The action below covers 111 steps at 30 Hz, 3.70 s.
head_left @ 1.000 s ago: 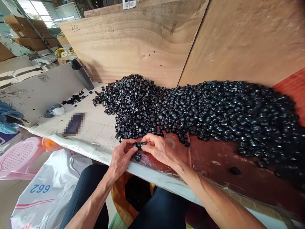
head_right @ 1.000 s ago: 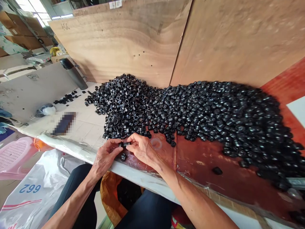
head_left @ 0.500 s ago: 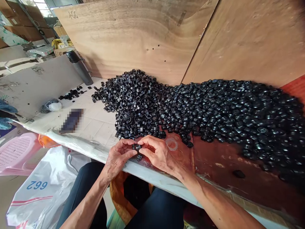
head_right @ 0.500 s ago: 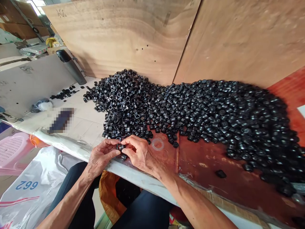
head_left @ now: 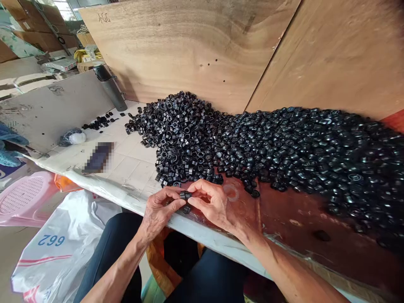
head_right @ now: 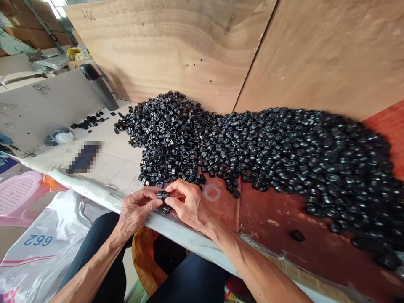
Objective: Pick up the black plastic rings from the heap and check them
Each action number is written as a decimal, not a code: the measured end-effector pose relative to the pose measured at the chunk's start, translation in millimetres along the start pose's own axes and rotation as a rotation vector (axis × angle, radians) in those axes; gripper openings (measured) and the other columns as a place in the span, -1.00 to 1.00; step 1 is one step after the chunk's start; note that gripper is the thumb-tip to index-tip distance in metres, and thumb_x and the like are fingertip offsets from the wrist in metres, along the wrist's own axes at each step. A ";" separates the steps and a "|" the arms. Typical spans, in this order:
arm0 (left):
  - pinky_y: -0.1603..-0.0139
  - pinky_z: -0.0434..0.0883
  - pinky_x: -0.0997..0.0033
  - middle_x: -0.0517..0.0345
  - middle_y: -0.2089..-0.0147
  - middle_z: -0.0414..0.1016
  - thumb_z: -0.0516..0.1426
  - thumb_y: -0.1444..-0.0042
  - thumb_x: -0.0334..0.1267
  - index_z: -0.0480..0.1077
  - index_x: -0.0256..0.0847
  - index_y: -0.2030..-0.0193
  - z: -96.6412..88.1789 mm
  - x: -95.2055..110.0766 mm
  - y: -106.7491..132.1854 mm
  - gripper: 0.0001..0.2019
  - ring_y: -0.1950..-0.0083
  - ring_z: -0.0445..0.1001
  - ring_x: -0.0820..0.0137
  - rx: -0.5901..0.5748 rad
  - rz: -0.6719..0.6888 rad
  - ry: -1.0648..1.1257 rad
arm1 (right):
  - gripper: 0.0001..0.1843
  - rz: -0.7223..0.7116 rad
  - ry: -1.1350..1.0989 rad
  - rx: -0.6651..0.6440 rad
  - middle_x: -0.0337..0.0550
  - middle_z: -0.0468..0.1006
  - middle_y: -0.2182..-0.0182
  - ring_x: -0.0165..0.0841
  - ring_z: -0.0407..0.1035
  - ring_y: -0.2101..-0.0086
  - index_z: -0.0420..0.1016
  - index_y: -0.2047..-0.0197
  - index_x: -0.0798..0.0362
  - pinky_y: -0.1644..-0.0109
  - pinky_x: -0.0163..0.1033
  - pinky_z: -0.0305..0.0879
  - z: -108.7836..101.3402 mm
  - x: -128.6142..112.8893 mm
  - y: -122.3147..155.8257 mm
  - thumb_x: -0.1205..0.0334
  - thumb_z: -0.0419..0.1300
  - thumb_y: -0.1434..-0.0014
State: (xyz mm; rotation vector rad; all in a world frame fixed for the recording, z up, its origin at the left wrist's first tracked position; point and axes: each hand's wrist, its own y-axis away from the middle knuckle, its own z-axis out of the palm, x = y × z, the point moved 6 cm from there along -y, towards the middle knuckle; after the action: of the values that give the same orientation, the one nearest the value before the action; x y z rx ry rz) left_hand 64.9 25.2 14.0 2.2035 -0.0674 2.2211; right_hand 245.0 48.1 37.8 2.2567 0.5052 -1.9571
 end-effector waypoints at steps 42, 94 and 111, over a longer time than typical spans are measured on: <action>-0.07 0.56 0.34 0.08 -0.02 0.60 0.35 -0.25 -0.21 0.59 -0.13 0.03 0.7 -10.2 4.8 -0.82 -0.01 0.60 0.31 -0.075 0.106 -0.069 | -0.64 -0.325 0.583 -0.051 -0.24 0.50 0.48 -0.39 0.39 0.44 0.53 0.27 0.00 0.28 -0.34 0.28 9.4 -10.3 5.4 0.30 -0.01 -0.50; 0.05 0.61 0.34 0.05 -0.04 0.67 0.28 -0.16 -0.37 0.60 -0.14 0.04 3.8 4.6 5.9 -0.78 0.15 0.64 0.36 -0.002 0.125 -0.209 | -0.70 -0.171 0.418 -0.051 -0.28 0.47 0.50 -0.41 0.34 0.49 0.45 0.37 -0.01 0.33 -0.30 0.26 0.7 -6.8 0.7 0.21 0.12 -0.45; 0.07 0.58 0.41 0.06 -0.07 0.65 0.28 -0.22 -0.35 0.58 -0.15 -0.01 5.0 0.7 6.0 -0.78 0.16 0.62 0.40 -0.039 0.102 -0.158 | -0.86 -0.173 0.343 -0.024 -0.25 0.54 0.41 -0.38 0.42 0.41 0.49 0.23 -0.01 0.25 -0.30 0.34 1.8 -10.4 1.6 0.22 0.15 -0.40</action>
State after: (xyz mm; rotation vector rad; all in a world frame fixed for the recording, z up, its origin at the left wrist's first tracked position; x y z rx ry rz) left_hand 69.7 19.0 14.6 2.4022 -0.2283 2.0680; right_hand 242.6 44.3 47.4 2.6247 0.7781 -1.6200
